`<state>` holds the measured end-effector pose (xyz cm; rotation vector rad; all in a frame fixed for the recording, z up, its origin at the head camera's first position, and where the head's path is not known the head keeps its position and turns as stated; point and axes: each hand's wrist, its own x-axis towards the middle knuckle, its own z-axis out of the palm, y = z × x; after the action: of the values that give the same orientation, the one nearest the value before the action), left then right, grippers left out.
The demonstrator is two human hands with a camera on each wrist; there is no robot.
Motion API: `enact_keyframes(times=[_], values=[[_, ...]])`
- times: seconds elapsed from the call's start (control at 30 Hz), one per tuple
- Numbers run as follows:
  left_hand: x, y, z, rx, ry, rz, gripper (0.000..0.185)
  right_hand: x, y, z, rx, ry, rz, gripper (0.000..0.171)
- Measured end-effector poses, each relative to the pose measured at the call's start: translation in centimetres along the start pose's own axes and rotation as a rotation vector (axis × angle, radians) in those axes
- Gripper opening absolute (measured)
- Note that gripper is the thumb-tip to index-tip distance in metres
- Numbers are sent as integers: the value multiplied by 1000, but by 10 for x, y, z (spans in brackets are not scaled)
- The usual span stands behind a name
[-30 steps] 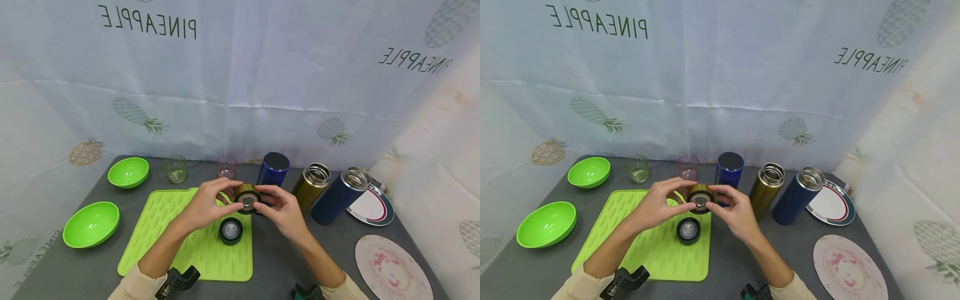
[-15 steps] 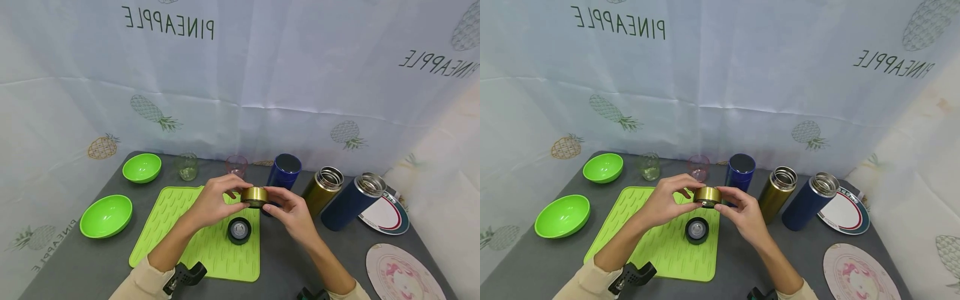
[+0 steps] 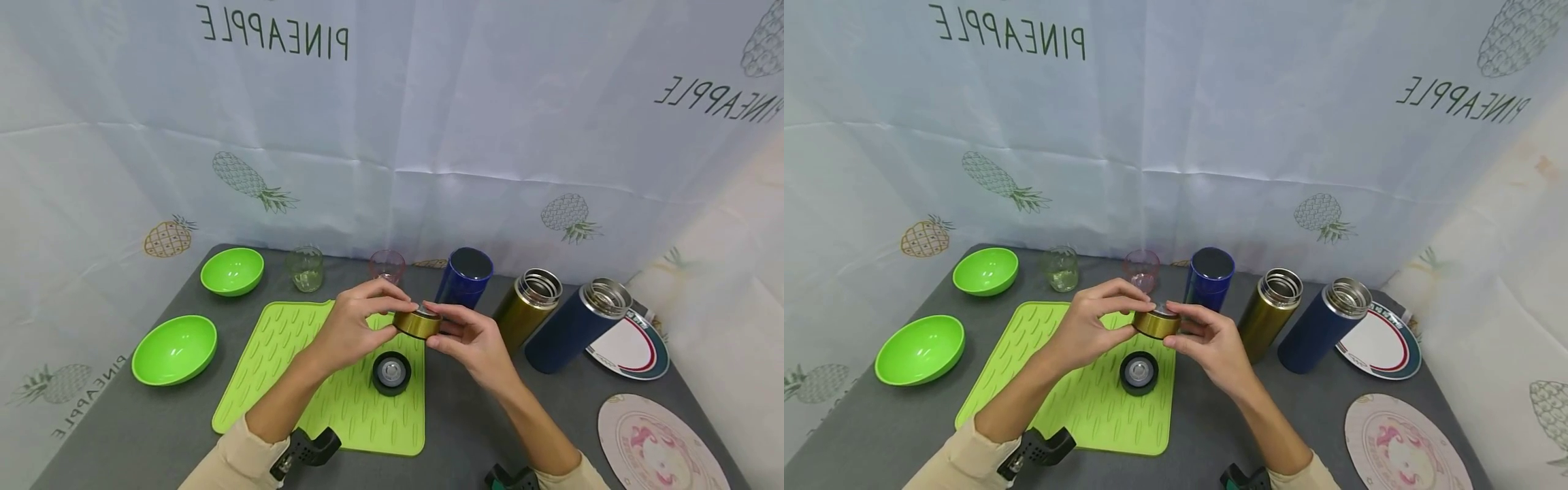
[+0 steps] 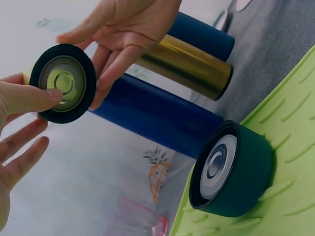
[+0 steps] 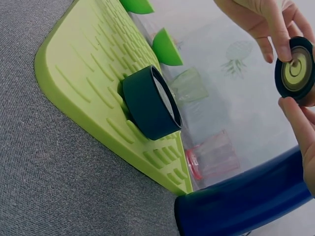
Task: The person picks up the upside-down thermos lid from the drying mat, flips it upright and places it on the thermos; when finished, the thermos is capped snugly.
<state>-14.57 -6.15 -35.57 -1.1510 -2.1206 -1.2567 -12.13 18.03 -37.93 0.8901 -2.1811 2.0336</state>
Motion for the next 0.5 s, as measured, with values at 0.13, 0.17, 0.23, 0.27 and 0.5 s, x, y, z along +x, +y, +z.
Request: enact_keyframes(times=[0.13, 0.17, 0.23, 0.27, 0.5], values=[[1, 1, -1, -17, -50, -20, 37, -1, 0, -1, -10, 18, -26, 49], [1, 1, -2, -23, -68, -39, 37, -2, 0, -1, -13, 24, -31, 49], [1, 2, -5, -49, -100, -99, 40, -2, -1, -2, -16, 36, -40, 50], [1, 2, -6, -68, -114, -132, 42, -3, -1, -2, -20, 42, -43, 51], [3, 2, -11, -208, -212, -297, 48, -2, -2, -3, -83, 49, -77, 49]])
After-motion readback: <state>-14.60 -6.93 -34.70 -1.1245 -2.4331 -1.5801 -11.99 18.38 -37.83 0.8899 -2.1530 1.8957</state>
